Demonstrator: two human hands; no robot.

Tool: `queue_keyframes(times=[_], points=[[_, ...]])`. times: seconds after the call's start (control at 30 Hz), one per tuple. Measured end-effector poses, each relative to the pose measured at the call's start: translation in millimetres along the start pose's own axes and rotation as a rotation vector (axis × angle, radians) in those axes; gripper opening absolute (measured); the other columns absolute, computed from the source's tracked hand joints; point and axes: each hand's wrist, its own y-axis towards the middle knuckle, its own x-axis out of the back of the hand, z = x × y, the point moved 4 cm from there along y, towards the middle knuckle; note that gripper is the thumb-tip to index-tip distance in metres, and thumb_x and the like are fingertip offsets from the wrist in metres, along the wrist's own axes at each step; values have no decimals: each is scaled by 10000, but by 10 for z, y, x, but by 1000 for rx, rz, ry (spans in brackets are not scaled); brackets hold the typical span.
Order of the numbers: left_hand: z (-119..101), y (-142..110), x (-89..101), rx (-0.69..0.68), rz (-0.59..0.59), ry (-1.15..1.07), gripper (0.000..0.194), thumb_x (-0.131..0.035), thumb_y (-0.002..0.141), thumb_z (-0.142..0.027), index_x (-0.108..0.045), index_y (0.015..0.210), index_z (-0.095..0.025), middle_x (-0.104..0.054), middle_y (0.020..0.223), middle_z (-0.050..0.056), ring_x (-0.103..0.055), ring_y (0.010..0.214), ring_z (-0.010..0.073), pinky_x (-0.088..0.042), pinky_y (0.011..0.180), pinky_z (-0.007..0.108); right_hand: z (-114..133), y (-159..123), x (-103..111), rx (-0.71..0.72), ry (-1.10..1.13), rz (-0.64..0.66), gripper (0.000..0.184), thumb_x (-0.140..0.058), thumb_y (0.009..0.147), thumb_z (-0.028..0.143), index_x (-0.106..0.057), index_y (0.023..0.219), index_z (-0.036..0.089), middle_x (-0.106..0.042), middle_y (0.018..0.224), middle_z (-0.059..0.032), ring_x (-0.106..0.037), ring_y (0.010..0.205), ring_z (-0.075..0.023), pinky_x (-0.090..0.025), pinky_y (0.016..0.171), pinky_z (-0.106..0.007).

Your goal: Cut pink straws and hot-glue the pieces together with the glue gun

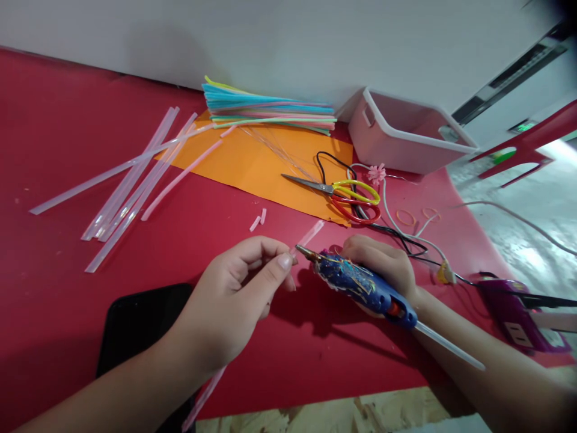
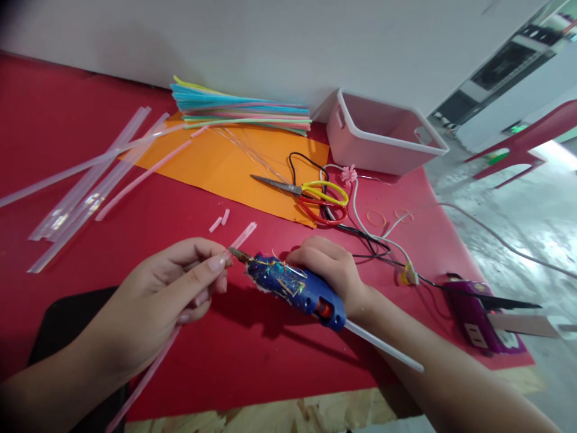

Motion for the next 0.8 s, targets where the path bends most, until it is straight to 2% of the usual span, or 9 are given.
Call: queue_keyframes(times=[0.33, 0.53, 0.7, 0.8], points=[[-30, -17, -3, -19, -15, 15, 161, -642, 889, -275, -657, 758, -183, -607, 614, -42, -361, 430, 24, -252, 399, 158, -22, -18, 3, -31, 22, 4, 104, -586, 910, 338, -581, 961, 247, -618, 748, -63, -559, 673, -220, -451, 603, -361], [-9, -3, 10, -9, -16, 10, 149, -642, 889, -271, -658, 771, -182, -610, 616, -44, -368, 435, 21, -256, 393, 138, -14, -14, 0, -2, 21, -14, 145, -586, 910, 363, -584, 951, 224, -623, 752, -66, -565, 672, -212, -453, 597, -353], [-4, -12, 34, -38, -50, -2, 136, -645, 884, -281, -659, 786, -187, -613, 628, -37, -382, 445, 32, -275, 392, 135, -16, 6, 5, 12, 7, -25, 101, -597, 892, 295, -575, 954, 218, -633, 768, -68, -567, 676, -200, -463, 596, -340], [-4, -14, 31, -48, -29, 15, 141, -645, 886, -287, -659, 792, -184, -611, 623, -36, -374, 436, 26, -286, 400, 135, -14, 17, 15, 13, -10, -23, 103, -616, 875, 270, -565, 950, 222, -642, 788, -65, -587, 683, -195, -476, 598, -329]])
